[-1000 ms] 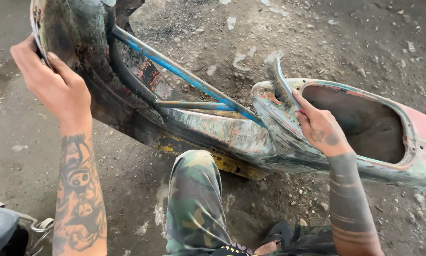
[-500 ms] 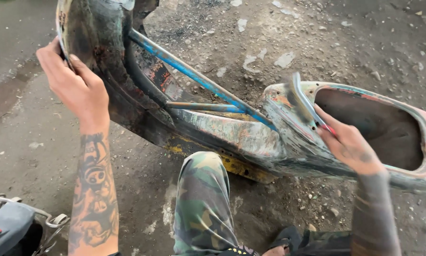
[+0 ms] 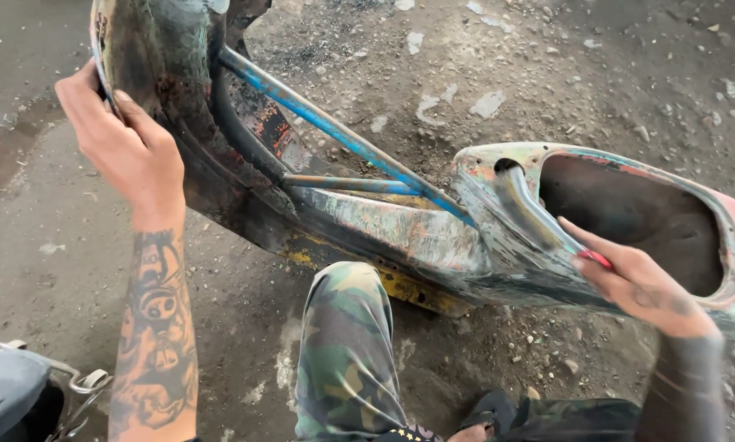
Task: Using a wire brush to clean rust and debris from a scooter frame.
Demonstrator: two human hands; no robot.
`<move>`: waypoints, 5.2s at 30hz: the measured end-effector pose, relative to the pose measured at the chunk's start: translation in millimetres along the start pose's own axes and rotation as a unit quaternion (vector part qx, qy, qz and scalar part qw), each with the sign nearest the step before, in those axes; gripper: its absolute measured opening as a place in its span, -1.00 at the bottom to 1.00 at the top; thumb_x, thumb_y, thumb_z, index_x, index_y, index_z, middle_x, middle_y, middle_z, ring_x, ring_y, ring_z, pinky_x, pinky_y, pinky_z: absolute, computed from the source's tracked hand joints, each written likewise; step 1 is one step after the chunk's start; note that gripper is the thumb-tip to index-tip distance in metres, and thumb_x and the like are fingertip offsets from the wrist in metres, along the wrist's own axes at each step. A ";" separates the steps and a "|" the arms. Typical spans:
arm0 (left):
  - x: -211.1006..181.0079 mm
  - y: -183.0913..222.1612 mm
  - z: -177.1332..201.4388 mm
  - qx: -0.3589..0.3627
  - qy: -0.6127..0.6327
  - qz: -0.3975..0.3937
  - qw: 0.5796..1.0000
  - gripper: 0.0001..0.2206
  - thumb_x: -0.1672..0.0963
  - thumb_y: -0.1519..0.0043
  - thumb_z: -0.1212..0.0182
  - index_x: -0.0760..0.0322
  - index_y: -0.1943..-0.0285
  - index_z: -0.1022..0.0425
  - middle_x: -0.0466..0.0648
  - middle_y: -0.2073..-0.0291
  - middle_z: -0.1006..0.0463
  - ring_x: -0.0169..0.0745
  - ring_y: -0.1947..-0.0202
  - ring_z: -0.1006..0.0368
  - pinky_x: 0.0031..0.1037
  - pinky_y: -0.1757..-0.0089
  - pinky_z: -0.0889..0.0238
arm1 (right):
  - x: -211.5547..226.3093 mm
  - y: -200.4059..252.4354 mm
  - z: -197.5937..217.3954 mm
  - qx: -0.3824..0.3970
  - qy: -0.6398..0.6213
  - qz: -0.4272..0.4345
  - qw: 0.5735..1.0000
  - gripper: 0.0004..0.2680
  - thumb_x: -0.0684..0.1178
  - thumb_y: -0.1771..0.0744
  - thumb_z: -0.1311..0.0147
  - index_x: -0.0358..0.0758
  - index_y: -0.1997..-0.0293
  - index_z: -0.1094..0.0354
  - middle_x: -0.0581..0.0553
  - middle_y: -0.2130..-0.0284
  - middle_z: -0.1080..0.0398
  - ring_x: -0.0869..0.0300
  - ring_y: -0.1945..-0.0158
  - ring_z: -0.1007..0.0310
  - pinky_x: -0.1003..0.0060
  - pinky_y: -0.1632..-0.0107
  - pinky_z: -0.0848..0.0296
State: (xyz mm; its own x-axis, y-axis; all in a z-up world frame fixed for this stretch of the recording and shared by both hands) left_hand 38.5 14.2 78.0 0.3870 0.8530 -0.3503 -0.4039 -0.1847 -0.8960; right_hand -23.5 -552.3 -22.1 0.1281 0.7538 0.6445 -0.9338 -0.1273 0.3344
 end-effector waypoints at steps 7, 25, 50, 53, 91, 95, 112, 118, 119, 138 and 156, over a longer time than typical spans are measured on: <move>-0.4 0.8 1.0 0.008 -0.004 -0.004 1.000 -0.80 0.33 -0.42 0.19 0.60 -0.17 -0.27 0.21 0.10 -0.26 0.16 0.17 -0.28 -0.13 0.17 -0.25 | 44.6 -87.9 -65.6 -0.026 0.272 0.060 0.960 -0.59 0.04 -0.39 0.13 0.35 -0.47 -0.14 -0.19 0.42 -0.54 -0.12 0.46 -0.47 0.05 0.28 -0.34; 3.3 1.0 -1.1 -0.001 -0.020 0.009 1.000 -0.81 0.34 -0.42 0.18 0.58 -0.15 -0.27 0.20 0.10 -0.28 0.09 0.20 -0.29 -0.20 0.21 -0.24 | 65.6 -110.4 -4.6 -0.112 0.184 0.158 0.964 -0.63 -0.06 -0.41 0.11 -0.08 -0.46 -0.23 -0.04 0.58 -0.04 0.17 0.51 0.09 0.16 0.44 -0.10; -0.7 3.5 -0.2 -0.014 -0.016 -0.018 1.000 -0.83 0.28 -0.48 0.19 0.58 -0.14 -0.29 0.17 0.13 -0.25 0.02 0.29 -0.18 -0.25 0.29 -0.12 | 38.2 -46.0 14.7 -0.106 0.241 0.179 0.948 -0.61 -0.05 -0.40 0.05 -0.12 -0.45 -0.27 -0.10 0.49 -0.24 0.14 0.43 -0.04 0.31 0.26 -0.30; -0.1 1.7 1.8 -0.021 -0.012 -0.007 1.000 -0.82 0.31 -0.43 0.17 0.57 -0.15 -0.30 0.17 0.12 -0.27 0.06 0.22 -0.27 -0.21 0.24 -0.21 | 69.9 -92.0 -0.4 -0.128 0.264 0.235 0.927 -0.63 -0.07 -0.41 0.08 -0.13 -0.45 -0.26 -0.27 0.42 -0.34 -0.11 0.37 -0.21 0.09 0.26 -0.28; -0.1 0.6 1.3 -0.008 0.020 -0.007 1.000 -0.78 0.34 -0.42 0.17 0.55 -0.20 -0.27 0.18 0.07 -0.28 0.12 0.13 -0.31 -0.18 0.14 -0.27 | 103.6 -191.2 -8.5 -0.100 0.349 0.238 0.901 -0.61 0.00 -0.44 0.21 0.03 -0.52 -0.18 -0.22 0.64 -0.43 -0.10 0.71 -0.28 0.01 0.62 -0.19; 3.9 1.7 -0.7 0.000 0.009 0.013 1.000 -0.78 0.35 -0.40 0.16 0.57 -0.19 -0.27 0.19 0.09 -0.28 0.10 0.15 -0.29 -0.19 0.19 -0.26 | 99.6 -159.3 17.8 -0.082 0.239 0.290 0.923 -0.58 -0.07 -0.44 0.16 -0.21 -0.55 -0.08 -0.06 0.73 -0.26 0.16 0.73 -0.11 0.18 0.57 -0.08; -7.3 3.2 4.0 -0.012 -0.012 -0.007 1.000 -0.81 0.25 -0.53 0.20 0.60 -0.19 -0.29 0.19 0.08 -0.25 0.09 0.24 -0.21 -0.21 0.25 -0.15 | 102.5 -181.4 -8.1 -0.070 0.342 0.300 0.888 -0.62 -0.04 -0.44 0.17 -0.03 -0.50 -0.21 -0.14 0.60 -0.47 0.04 0.72 -0.27 0.03 0.56 -0.19; 4.3 4.2 -0.5 -0.011 0.012 0.021 1.000 -0.81 0.31 -0.46 0.17 0.63 -0.19 -0.27 0.24 0.05 -0.27 0.18 0.09 -0.36 -0.14 0.11 -0.47 | 126.7 -182.8 -2.1 -0.047 0.304 0.297 0.904 -0.60 -0.01 -0.43 0.23 -0.10 -0.52 -0.14 -0.11 0.70 -0.28 0.05 0.69 -0.15 0.11 0.50 -0.09; 4.2 4.8 -0.9 -0.007 0.013 0.016 1.000 -0.80 0.31 -0.47 0.18 0.61 -0.22 -0.27 0.23 0.06 -0.26 0.18 0.11 -0.35 -0.14 0.14 -0.45 | 123.4 -166.7 10.7 -0.060 0.282 0.295 0.911 -0.60 -0.04 -0.43 0.18 -0.08 -0.53 -0.12 -0.03 0.67 -0.18 0.15 0.68 -0.07 0.16 0.51 -0.08; 3.4 3.8 -3.9 -0.015 0.001 0.014 1.000 -0.76 0.35 -0.39 0.15 0.57 -0.21 -0.30 0.20 0.10 -0.30 0.18 0.14 -0.32 -0.16 0.16 -0.30 | 102.3 -120.5 -11.1 -0.116 0.292 0.356 0.880 -0.65 -0.08 -0.40 0.12 -0.20 -0.38 -0.28 -0.40 -0.06 -0.49 -0.23 -0.01 -0.52 -0.01 0.07 -0.42; 10.0 4.4 -3.7 -0.019 -0.019 -0.012 1.000 -0.79 0.32 -0.36 0.16 0.63 -0.11 -0.33 0.31 0.11 -0.32 0.38 0.16 -0.30 0.01 0.18 -0.23 | -155.9 75.0 28.1 -0.239 0.375 -0.046 0.895 -0.47 0.10 -0.35 0.03 0.41 -0.58 0.03 -0.25 0.52 -0.54 -0.03 0.55 -0.60 0.03 0.36 -0.40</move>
State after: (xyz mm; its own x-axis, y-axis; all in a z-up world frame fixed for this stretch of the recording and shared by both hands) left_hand 43.7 20.0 69.6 0.3638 0.8755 -0.3179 -0.3631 -0.1810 -0.9140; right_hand -104.1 -697.4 -78.2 0.1199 0.9901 -0.0729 -0.9899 0.1135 -0.0855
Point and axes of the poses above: each hand's wrist, its own y-axis away from the middle knuckle, its own z-axis out of the back of the hand, x = y × z, the point moved 9 cm from there along -y, towards the middle knuckle
